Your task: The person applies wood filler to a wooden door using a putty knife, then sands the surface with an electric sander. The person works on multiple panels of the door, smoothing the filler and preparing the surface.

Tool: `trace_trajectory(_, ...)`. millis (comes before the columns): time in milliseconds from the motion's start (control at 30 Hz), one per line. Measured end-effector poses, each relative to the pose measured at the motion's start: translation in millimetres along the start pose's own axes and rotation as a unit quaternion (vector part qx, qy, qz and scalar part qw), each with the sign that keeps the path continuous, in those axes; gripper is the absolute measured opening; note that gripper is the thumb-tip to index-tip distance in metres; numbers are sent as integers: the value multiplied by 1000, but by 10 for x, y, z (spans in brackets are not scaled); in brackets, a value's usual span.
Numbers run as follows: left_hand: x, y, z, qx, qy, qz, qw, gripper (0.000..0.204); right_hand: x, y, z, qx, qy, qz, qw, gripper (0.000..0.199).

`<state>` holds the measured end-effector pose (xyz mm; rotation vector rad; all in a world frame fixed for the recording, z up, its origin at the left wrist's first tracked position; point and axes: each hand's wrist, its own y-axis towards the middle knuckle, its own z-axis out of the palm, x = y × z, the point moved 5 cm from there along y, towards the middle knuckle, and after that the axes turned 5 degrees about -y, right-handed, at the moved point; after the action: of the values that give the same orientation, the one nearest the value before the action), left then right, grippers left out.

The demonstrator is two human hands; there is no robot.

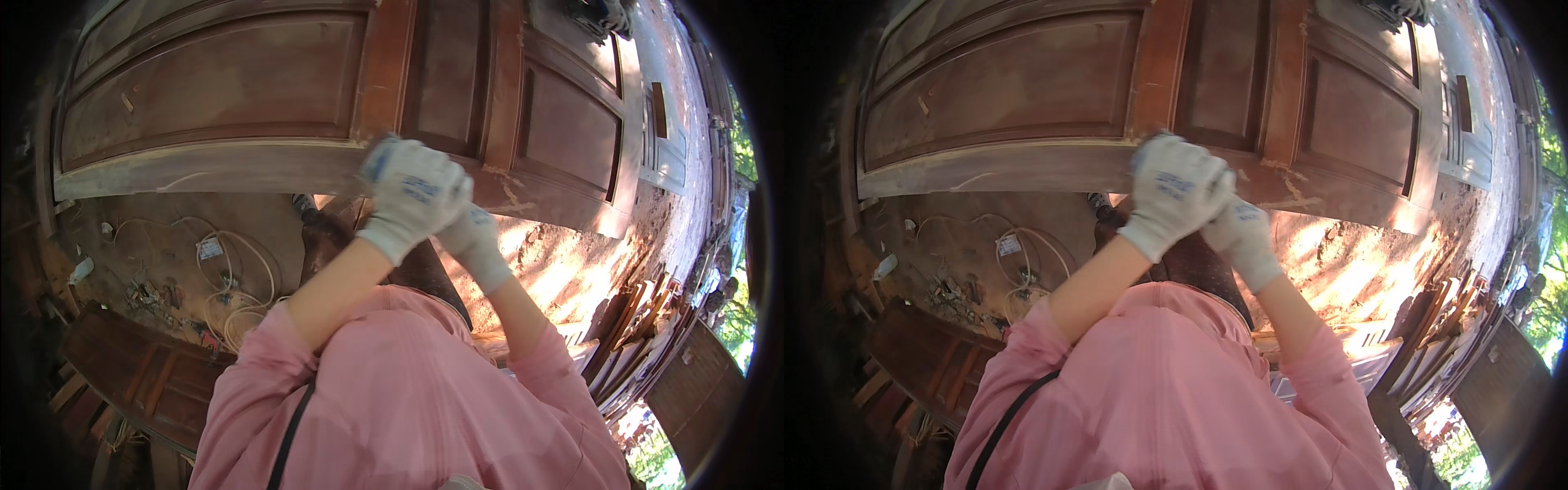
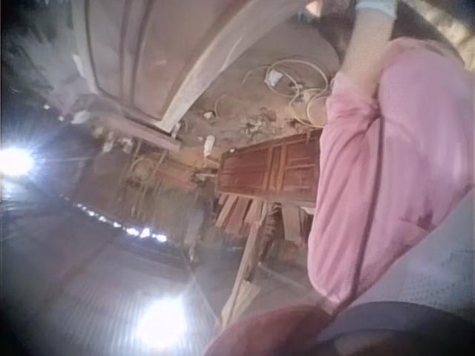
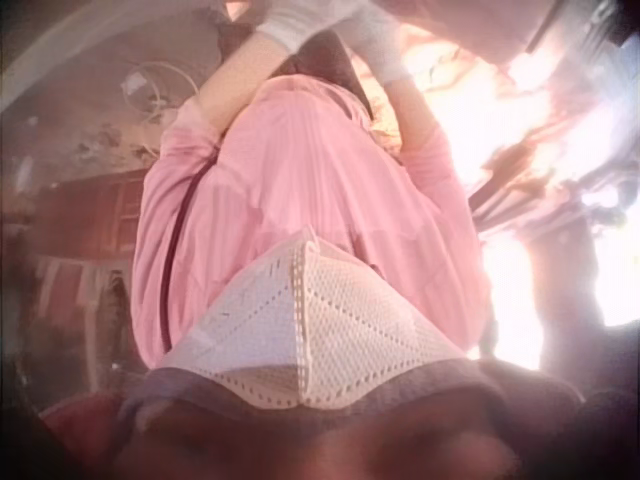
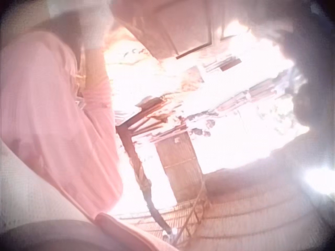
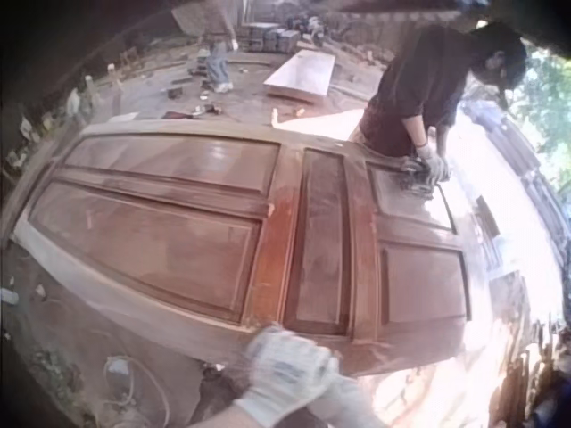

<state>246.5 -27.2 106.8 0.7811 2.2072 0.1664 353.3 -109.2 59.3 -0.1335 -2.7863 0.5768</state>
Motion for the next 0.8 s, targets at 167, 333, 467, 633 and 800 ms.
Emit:
trace_trajectory(167, -953, 196, 1004, 126, -72, 127, 981, 26, -1674, -702, 284, -31, -287, -36, 957, 40)
trace_trajectory(333, -923, 139, 1076, 178, -101, 135, 970, 36, -1508, -650, -283, 1, -49, 99, 994, 31)
trace_trajectory(467, -364, 126, 326, 207, -92, 120, 967, 43, -831, -236, -206, -91, 17, -14, 996, 29)
trace_trajectory(633, 619, -116, -801, 243, 15, 78, 967, 68, 737, 448, -230, -21, 11, -58, 998, 23)
trace_trajectory(800, 1394, -365, -1487, 320, 103, 36, 941, 77, 1866, 801, 79, -56, 31, -164, 984, 21)
